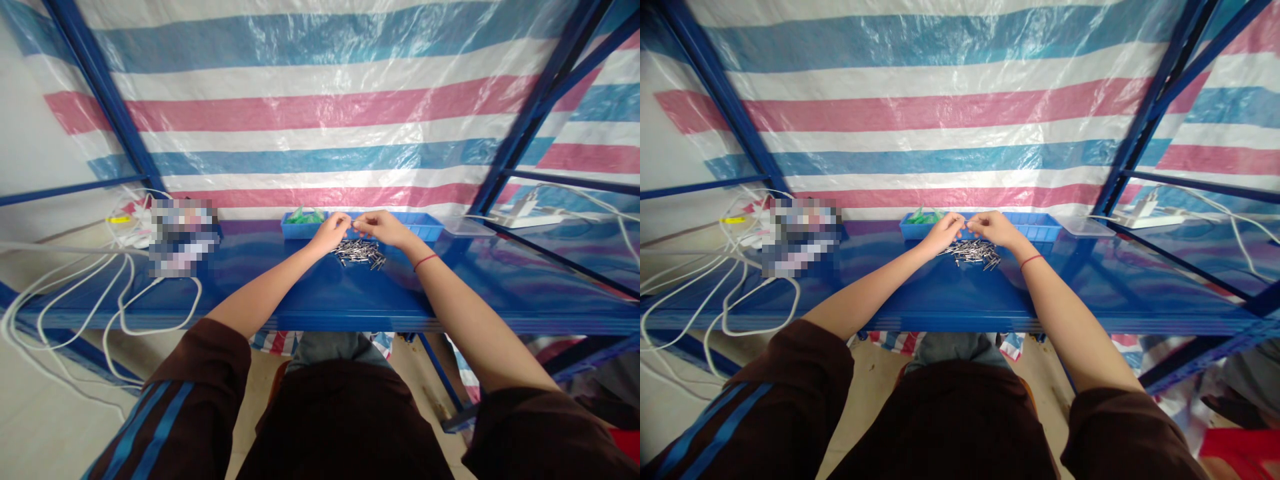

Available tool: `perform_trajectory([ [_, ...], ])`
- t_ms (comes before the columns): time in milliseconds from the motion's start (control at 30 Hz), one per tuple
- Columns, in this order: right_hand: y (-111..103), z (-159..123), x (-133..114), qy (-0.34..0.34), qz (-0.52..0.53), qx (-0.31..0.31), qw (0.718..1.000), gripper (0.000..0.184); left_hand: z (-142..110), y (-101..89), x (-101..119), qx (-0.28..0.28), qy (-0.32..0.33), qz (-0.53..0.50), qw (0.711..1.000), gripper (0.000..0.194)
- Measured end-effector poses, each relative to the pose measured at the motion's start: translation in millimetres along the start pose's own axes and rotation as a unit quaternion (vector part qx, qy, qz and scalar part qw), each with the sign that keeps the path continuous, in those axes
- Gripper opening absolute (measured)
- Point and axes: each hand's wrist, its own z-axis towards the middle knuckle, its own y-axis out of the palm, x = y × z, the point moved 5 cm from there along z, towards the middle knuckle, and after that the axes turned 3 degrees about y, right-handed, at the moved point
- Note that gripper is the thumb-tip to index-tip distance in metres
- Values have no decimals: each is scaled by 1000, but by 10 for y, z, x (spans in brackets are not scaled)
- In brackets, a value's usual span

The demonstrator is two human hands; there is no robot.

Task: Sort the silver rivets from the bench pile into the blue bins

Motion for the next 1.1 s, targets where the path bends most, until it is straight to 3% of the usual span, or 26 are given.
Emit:
perform_trajectory([
  [200, -154, -16, -59, -4, 49, 111, 993, 29, -55, 50, 29, -14, -47, -19, 999, 14],
  [500, -91, -34, -106, -4, 69, 80, 994, 25, -152, 132, 108, -31, -109, -137, 984, 17],
  [800, -96, -37, -140, -26, 80, 91, 992, 15, -127, 159, 74, -31, -78, -105, 991, 12],
  [1100, -127, -25, -102, -25, 38, 93, 995, 16, -69, -19, 101, 68, 27, -48, 996, 9],
])
